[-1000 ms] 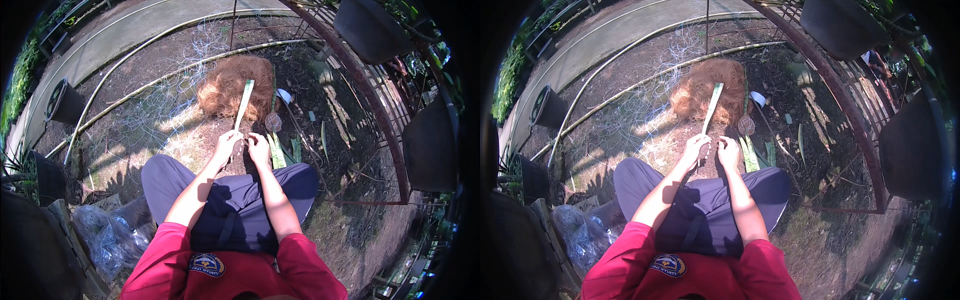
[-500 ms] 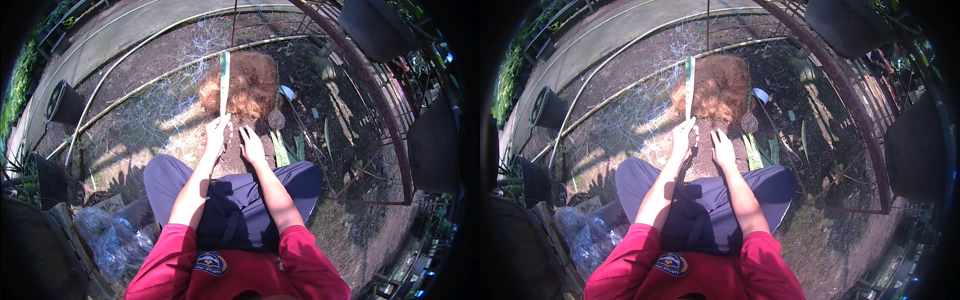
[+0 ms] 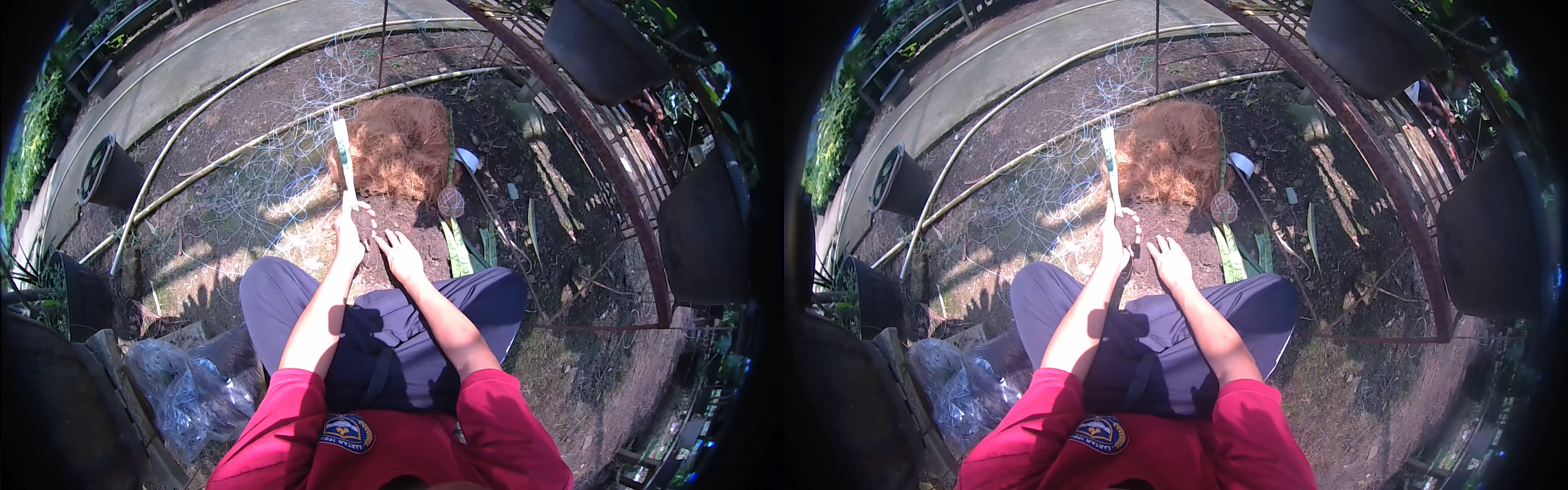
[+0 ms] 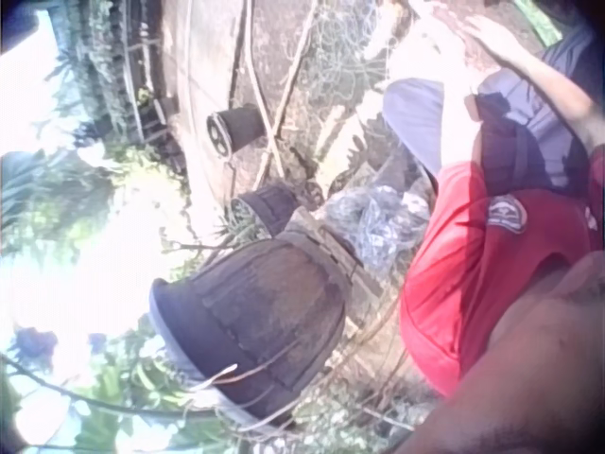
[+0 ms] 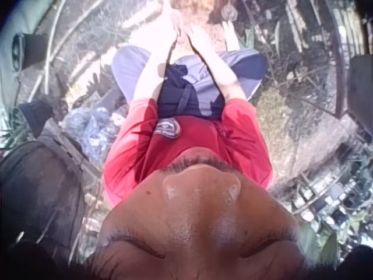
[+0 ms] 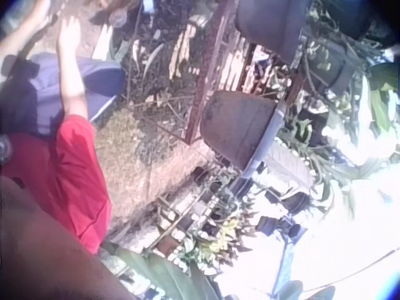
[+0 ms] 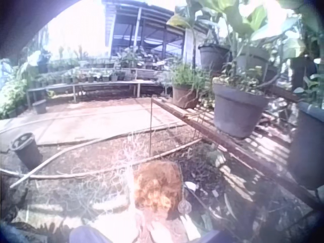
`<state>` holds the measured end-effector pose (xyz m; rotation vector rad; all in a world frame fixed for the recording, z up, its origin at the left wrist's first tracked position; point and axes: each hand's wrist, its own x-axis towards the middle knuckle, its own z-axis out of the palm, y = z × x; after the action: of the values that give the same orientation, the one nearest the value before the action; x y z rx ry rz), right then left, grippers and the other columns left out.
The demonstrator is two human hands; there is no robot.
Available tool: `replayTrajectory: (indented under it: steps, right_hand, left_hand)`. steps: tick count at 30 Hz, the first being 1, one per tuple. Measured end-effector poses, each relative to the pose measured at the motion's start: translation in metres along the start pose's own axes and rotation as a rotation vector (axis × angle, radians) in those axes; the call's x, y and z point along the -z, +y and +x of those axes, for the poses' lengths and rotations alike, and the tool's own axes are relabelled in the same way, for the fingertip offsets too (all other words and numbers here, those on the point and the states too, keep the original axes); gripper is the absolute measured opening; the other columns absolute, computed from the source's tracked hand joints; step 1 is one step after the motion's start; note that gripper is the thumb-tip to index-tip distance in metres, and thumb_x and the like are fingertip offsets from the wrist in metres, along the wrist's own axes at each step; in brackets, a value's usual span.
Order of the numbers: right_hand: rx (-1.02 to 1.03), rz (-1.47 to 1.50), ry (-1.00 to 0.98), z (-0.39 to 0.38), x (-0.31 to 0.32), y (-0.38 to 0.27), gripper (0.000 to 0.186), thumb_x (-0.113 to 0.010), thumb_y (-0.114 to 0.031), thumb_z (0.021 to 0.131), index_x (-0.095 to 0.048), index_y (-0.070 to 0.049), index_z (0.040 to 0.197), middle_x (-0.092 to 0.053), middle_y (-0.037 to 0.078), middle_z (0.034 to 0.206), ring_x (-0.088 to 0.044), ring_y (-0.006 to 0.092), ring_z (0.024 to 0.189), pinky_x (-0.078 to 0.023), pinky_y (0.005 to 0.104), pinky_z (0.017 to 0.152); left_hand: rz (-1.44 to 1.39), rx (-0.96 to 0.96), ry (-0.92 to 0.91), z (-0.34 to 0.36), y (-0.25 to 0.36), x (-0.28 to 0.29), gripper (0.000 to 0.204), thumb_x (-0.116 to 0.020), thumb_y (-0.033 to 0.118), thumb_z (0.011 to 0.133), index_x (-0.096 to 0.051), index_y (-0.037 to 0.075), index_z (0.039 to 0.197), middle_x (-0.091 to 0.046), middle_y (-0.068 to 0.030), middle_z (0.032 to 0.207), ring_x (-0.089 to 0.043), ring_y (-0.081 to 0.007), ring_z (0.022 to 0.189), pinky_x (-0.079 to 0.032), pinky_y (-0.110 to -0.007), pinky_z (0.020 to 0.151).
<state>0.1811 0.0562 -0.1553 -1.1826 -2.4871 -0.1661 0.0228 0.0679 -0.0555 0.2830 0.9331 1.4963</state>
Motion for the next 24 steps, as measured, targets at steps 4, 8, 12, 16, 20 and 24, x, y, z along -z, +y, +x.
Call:
replayTrajectory:
  steps: [4,8,12,16,20,24]
  right_hand:
    - [-0.209,0.101,-0.376,0.011,0.016,-0.009,0.02,-0.048,-0.013,0.089,-0.061,-0.003,0.1,-0.059,0.015,0.113,-0.057,0.0303,0.101,-0.054,0.0385,0.081]
    - [-0.185,0.056,-0.388,0.008,0.017,-0.003,0.017,-0.049,-0.014,0.088,-0.061,-0.003,0.095,-0.061,0.014,0.105,-0.058,0.0314,0.097,-0.054,0.039,0.079]
    - [-0.383,0.359,-0.123,0.005,0.015,0.015,0.017,-0.058,-0.005,0.083,-0.067,-0.005,0.097,-0.068,0.013,0.097,-0.065,0.0303,0.093,-0.054,0.0396,0.079]
    - [-1.027,1.506,-0.009,0.011,0.044,0.041,0.019,-0.063,-0.005,0.09,-0.066,-0.001,0.108,-0.068,0.006,0.095,-0.066,0.0182,0.088,-0.053,0.035,0.083]
    - [-0.995,2.154,0.186,0.025,0.071,0.049,0.028,-0.059,-0.013,0.094,-0.059,0.0,0.118,-0.062,0.008,0.108,-0.06,0.0199,0.102,-0.046,0.043,0.1]
    - [-0.854,2.027,0.266,0.041,0.101,0.025,0.029,-0.057,-0.016,0.096,-0.059,0.0,0.12,-0.06,0.008,0.108,-0.06,0.018,0.1,-0.049,0.0396,0.094]
  left_hand:
    - [-0.099,0.087,-0.099,0.003,0.001,0.004,0.055,-0.042,0.061,0.096,-0.06,0.01,0.09,-0.063,-0.0038,0.074,-0.061,-0.017,0.059,-0.049,-0.03,0.05]
    - [-0.15,0.1,-0.27,-0.001,-0.003,0.006,0.063,-0.034,0.063,0.097,-0.061,0.005,0.102,-0.064,-0.0086,0.085,-0.064,-0.0219,0.073,-0.053,-0.035,0.062]
    - [0.035,0.036,-0.173,0.001,-0.008,-0.006,0.055,-0.039,0.054,0.1,-0.06,0.004,0.104,-0.064,-0.009,0.084,-0.064,-0.0198,0.071,-0.052,-0.032,0.061]
    - [0.102,0.039,-0.142,-0.002,-0.014,-0.005,0.045,-0.043,0.047,0.101,-0.058,0.005,0.094,-0.062,-0.0076,0.075,-0.063,-0.0182,0.058,-0.051,-0.031,0.047]
    - [0.03,0.101,-0.152,-0.001,-0.027,-0.005,0.036,-0.043,0.037,0.102,-0.056,0.006,0.093,-0.06,-0.0056,0.072,-0.065,-0.0181,0.06,-0.057,-0.034,0.05]
    - [0.221,0.082,-0.193,-0.004,-0.041,-0.003,0.028,-0.046,0.028,0.103,-0.059,0.003,0.1,-0.062,-0.0055,0.075,-0.065,-0.0166,0.062,-0.056,-0.032,0.051]
